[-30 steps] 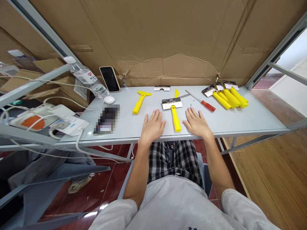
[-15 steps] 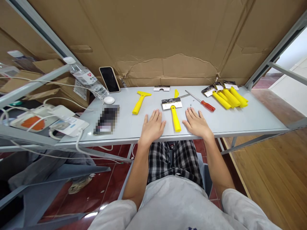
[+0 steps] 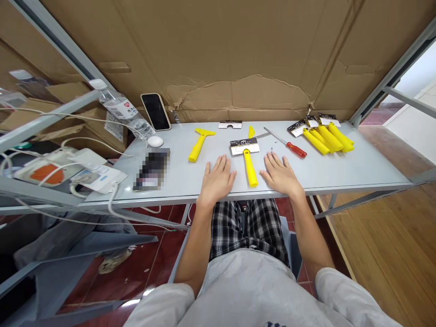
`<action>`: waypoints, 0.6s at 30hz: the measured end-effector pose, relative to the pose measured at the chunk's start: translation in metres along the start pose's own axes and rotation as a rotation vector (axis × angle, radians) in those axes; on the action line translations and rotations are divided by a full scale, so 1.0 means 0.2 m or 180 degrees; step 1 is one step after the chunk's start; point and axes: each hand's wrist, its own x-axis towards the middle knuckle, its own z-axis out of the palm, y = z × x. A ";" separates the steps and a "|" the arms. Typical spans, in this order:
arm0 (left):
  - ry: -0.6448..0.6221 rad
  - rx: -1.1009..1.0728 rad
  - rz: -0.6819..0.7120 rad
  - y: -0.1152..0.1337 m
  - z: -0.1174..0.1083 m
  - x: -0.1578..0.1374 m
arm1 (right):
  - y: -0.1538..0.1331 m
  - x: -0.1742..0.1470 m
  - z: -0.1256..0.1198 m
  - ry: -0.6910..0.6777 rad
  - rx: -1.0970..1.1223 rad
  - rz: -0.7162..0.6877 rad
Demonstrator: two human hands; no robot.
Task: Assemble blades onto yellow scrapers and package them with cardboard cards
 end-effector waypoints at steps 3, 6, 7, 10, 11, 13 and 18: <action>0.0048 -0.0023 0.0009 -0.01 0.01 0.00 | 0.01 0.01 0.01 0.0065 0.0035 -0.0022; 0.0106 -0.0055 0.0030 -0.01 0.01 0.00 | 0.01 0.01 0.02 0.0072 0.0057 -0.0028; 0.0111 -0.0061 0.0032 -0.01 0.01 0.00 | 0.01 0.01 0.02 0.0072 0.0068 -0.0034; 0.0104 -0.0055 0.0020 -0.01 0.02 0.00 | 0.01 0.01 0.01 0.0060 0.0102 -0.0033; 0.0110 -0.0051 0.0015 -0.01 0.02 0.00 | 0.01 0.01 0.01 0.0043 0.0106 -0.0024; 0.0135 -0.0048 0.0009 -0.01 0.02 0.00 | 0.00 0.01 -0.01 -0.0024 0.0094 0.0002; 0.0031 -0.0032 0.0011 0.00 0.00 0.01 | -0.02 0.00 -0.05 -0.0167 0.0080 0.0042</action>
